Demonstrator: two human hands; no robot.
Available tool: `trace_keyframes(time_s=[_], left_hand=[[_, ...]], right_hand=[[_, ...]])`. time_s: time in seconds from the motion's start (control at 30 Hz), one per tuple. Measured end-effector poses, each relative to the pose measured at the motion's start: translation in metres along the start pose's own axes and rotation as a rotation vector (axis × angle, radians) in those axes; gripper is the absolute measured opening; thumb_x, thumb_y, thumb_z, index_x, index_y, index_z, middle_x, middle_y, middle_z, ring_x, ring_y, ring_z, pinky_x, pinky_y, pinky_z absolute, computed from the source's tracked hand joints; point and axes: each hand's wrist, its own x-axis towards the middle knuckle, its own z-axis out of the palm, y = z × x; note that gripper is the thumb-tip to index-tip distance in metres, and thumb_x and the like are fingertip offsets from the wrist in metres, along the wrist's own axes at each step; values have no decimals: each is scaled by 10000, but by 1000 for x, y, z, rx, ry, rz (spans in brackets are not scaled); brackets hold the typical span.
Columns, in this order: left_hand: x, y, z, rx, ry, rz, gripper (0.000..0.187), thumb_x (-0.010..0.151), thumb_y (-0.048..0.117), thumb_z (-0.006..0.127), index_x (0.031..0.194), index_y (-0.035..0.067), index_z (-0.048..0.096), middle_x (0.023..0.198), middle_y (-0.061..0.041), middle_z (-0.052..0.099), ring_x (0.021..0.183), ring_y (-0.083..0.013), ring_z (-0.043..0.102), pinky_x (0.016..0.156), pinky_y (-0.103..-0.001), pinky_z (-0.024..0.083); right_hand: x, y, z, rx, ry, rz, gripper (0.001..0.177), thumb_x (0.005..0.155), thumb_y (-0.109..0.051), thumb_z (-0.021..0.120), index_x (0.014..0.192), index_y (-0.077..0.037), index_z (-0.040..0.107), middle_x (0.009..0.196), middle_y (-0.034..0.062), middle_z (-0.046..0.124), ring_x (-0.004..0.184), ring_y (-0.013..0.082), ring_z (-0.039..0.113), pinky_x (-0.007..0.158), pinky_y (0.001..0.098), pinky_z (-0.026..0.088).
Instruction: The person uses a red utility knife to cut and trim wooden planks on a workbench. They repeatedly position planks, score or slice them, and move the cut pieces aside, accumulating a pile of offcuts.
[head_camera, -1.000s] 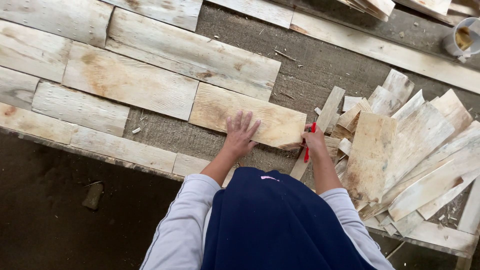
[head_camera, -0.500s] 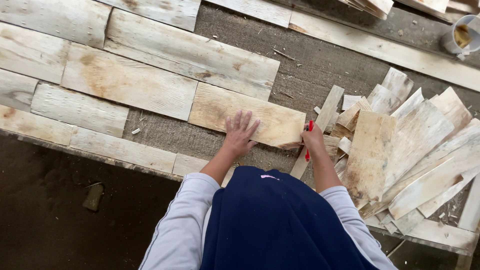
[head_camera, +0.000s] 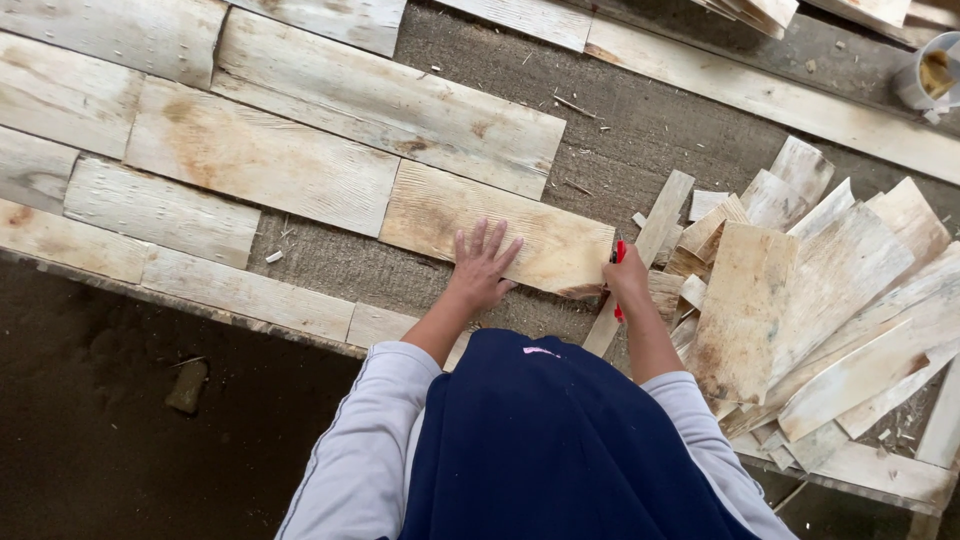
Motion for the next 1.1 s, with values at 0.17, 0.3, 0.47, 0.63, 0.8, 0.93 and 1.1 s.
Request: trace_keyframes(time_s=[0.17,0.3,0.47,0.63,0.8,0.93,1.1], left_hand=[[2,-3,4,-20,-11,-2,890,901,563,637,1646,361,195,1743,-67,6,1570,-443,-49,1210,-721,26],[1,-2,1,-22,-15,-5,919,874,642,629,1642,361,210,1740,-68,29,1572,-440,-38,1209,-720,36],[2,-1,2,-4,-1,-11,895,881,649,618,1637,358,237,1738,-70,58,1571,-440,-21,1206,-721,42],[2,-1,3,18,37,-7,906,860,651,641,1629,352,266,1734,-76,85,1570,-442,10,1203,-720,71],[3,0,7,-1,47,-14,867,859,643,640,1608,354,311,1733,-62,99,1571,-436,28,1199,-729,84],[4,1,4,-23,48,-9,871,851,639,648,1606,347,326,1731,-75,110,1565,-457,42,1184,-749,78],[7,11,5,1,225,-49,806,804,708,642,1485,293,522,1641,-111,327,1539,-475,161,1161,-771,138]], right_hand=[[-3,-5,0,-53,11,-2,432,874,-166,625,1296,-89,579,1153,264,670,1180,440,627,923,512,554],[-10,-10,1,-96,-14,11,437,899,-193,603,1321,-92,548,1205,262,664,1217,432,616,992,518,514],[-8,-10,1,-125,-10,-10,438,920,-186,609,1332,-64,524,1220,281,656,1232,457,604,1004,541,499],[-13,-12,1,-146,-1,-45,401,931,-169,592,1304,-40,516,1218,289,655,1231,470,600,1018,558,488],[-17,-8,0,-135,77,-128,334,901,-92,561,1232,-49,548,1117,250,645,1131,464,641,961,541,514],[-45,-5,-10,-187,117,-129,305,915,-73,577,1210,-5,547,1109,278,617,1114,486,633,940,559,519],[-83,0,-15,-195,140,-37,503,879,-269,776,1212,-40,475,1208,263,546,1134,508,618,976,587,515]])
